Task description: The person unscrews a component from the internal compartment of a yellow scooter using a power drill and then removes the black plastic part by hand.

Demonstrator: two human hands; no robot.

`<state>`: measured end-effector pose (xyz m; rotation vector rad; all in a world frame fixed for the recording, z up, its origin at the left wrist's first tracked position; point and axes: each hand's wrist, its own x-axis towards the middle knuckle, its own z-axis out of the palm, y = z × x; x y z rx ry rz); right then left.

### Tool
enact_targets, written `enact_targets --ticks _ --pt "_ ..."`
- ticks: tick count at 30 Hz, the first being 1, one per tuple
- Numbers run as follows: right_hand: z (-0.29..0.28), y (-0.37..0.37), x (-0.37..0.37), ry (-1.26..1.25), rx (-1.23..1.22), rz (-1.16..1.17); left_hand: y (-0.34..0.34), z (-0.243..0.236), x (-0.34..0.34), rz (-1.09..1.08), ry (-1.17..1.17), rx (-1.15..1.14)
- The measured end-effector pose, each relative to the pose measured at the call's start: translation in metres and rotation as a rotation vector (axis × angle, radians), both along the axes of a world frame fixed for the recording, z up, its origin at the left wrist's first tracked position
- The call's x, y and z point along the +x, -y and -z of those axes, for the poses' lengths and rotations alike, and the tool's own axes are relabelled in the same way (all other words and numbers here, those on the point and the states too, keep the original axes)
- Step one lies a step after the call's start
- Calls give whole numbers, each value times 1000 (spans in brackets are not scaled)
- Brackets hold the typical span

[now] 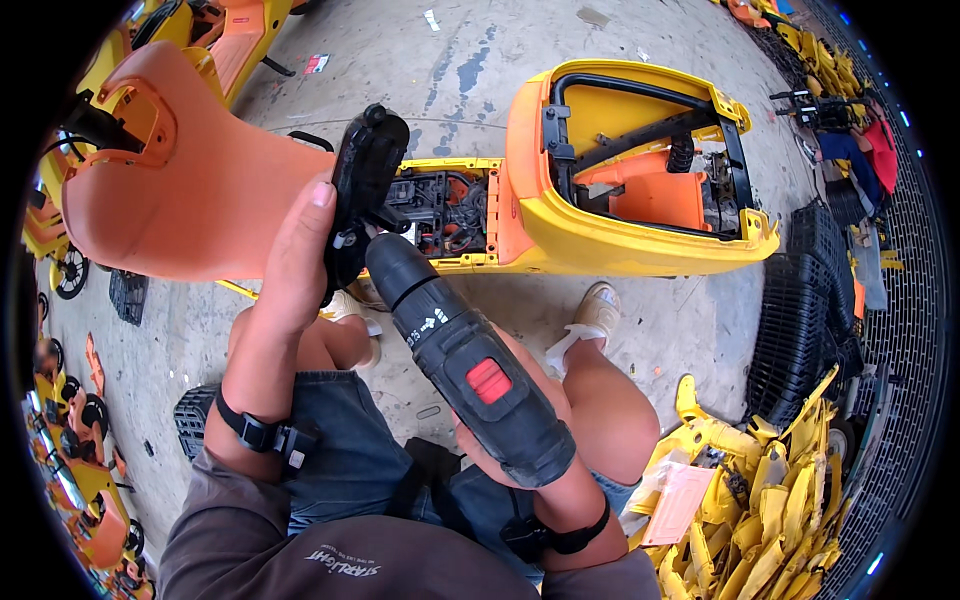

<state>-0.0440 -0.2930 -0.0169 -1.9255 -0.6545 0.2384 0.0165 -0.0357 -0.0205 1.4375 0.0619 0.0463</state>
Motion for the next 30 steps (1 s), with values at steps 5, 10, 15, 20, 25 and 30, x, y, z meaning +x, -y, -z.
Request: enact_targets --ticks 5,10,15,20,25,30 --pt "8 9 -8 -156 -37 13 4 -7 0 0 6 -94" --pt "7 4 -12 -372 91 118 -4 -2 -1 28 -2 -35" --pt "6 4 -12 -396 106 118 -4 -3 -1 11 20 -28" --pt "13 12 -12 -379 38 85 -4 -5 -1 15 30 -22" --pt "9 9 -11 -393 75 92 -6 0 0 48 13 -55" --pt "6 6 -14 -446 161 121 -4 -3 -1 29 -65 -75"
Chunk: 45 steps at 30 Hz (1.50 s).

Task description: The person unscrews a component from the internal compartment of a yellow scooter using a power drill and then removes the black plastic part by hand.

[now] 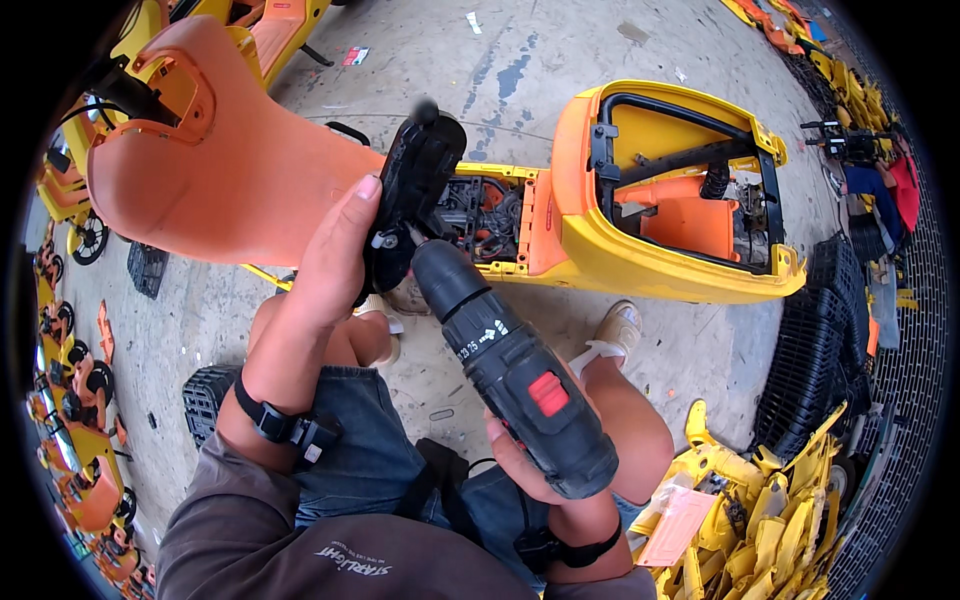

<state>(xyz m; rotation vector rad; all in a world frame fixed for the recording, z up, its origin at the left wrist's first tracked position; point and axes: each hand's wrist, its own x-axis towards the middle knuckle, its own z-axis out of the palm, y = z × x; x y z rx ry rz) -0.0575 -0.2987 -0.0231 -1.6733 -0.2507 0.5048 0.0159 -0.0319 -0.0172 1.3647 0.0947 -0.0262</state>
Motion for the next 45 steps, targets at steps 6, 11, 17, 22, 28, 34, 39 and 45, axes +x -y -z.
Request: enact_targets --ticks 6,11,17,22,28,34,39,45 --pt "-6 0 3 46 19 -17 1 7 2 1 -45 -42" --pt "-19 -13 6 133 74 47 2 13 2 8 -61 -79" --pt "-25 -16 6 172 31 88 4 0 -2 3 -118 -60" --pt "-28 -20 9 166 74 98 -2 -4 -1 65 -182 -46" --pt "-21 -12 9 269 -34 65 -12 -10 1 183 -315 -8" --pt "-23 -16 9 253 34 79 -15 -4 1 227 -350 -62" --pt "-6 -2 8 335 -50 -19 -4 -5 -2 245 -378 -54" --pt "-6 5 2 45 121 94 -7 -1 1 174 -339 -277"
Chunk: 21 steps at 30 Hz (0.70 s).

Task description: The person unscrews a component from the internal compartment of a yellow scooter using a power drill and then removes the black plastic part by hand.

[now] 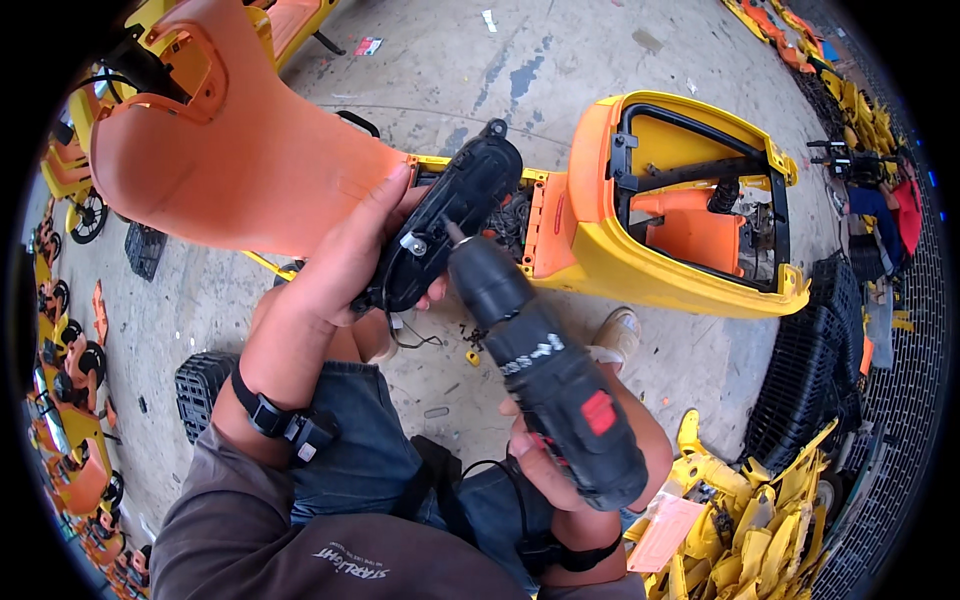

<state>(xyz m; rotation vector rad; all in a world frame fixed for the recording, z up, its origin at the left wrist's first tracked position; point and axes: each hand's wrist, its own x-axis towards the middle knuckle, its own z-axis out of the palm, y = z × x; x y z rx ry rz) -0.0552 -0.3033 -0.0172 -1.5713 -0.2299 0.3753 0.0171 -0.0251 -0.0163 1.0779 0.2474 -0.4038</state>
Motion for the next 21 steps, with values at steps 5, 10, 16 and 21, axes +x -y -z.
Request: enact_targets --ticks 5,10,16,21 --pt "-19 -9 5 -165 181 40 -3 2 -1 -28 1 -20" --pt "-14 -3 3 -29 19 1 1 -3 -6 -51 27 -67" --pt "-10 -2 -2 82 -169 -19 7 -5 -8 -105 107 -93" --pt "-11 -2 -2 99 -255 -7 7 -3 -7 -119 105 -80"
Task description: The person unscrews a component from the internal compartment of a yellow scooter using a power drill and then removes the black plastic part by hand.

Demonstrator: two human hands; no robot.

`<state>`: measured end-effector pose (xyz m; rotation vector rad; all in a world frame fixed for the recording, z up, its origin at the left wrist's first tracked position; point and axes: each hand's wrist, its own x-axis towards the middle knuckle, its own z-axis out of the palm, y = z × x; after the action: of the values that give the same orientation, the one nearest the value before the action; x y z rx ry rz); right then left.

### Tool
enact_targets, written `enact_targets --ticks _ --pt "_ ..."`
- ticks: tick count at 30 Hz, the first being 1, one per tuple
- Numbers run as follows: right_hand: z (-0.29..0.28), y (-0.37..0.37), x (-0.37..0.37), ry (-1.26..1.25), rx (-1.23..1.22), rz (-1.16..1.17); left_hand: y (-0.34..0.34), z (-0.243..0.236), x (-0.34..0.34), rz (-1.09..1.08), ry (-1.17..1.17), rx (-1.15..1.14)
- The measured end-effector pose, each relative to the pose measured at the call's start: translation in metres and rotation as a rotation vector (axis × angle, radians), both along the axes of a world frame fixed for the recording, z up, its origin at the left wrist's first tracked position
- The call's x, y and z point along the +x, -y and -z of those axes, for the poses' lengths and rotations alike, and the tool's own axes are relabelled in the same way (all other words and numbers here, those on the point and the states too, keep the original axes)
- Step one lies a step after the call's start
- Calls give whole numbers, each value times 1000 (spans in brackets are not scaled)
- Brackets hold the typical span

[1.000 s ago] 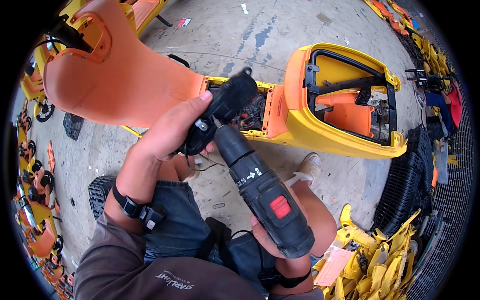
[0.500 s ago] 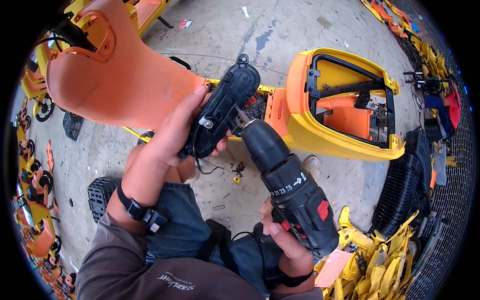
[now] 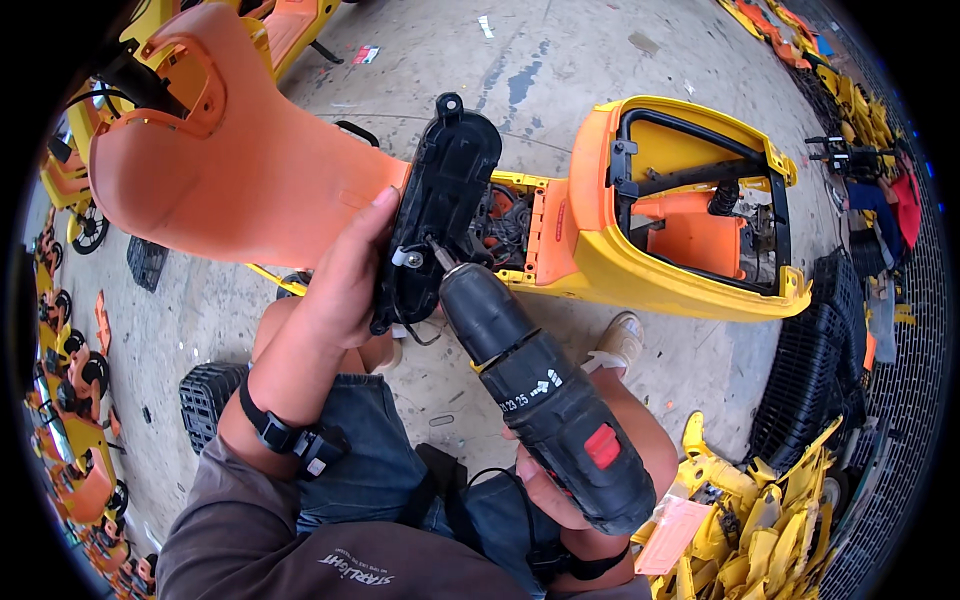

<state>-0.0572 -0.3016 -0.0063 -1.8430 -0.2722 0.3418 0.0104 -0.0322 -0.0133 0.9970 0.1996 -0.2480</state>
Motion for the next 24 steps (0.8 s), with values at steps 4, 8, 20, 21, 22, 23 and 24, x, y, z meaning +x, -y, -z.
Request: enact_targets --ticks 4,8,20,21,22,23,24 --pt "12 13 -2 0 5 -118 2 -2 0 -8 6 51" --pt "14 16 2 50 -1 -175 2 -3 0 -7 51 117" --pt "6 -1 3 -3 155 -134 6 2 1 -73 181 148" --pt "7 -2 3 -7 160 -118 5 2 1 -68 174 150" --pt "7 -2 2 -11 165 -102 4 1 0 -64 166 151" --pt "10 -1 0 -16 155 -90 3 0 -1 -61 157 152" --pt "10 -1 -1 -19 155 -82 3 0 -2 -59 152 154"
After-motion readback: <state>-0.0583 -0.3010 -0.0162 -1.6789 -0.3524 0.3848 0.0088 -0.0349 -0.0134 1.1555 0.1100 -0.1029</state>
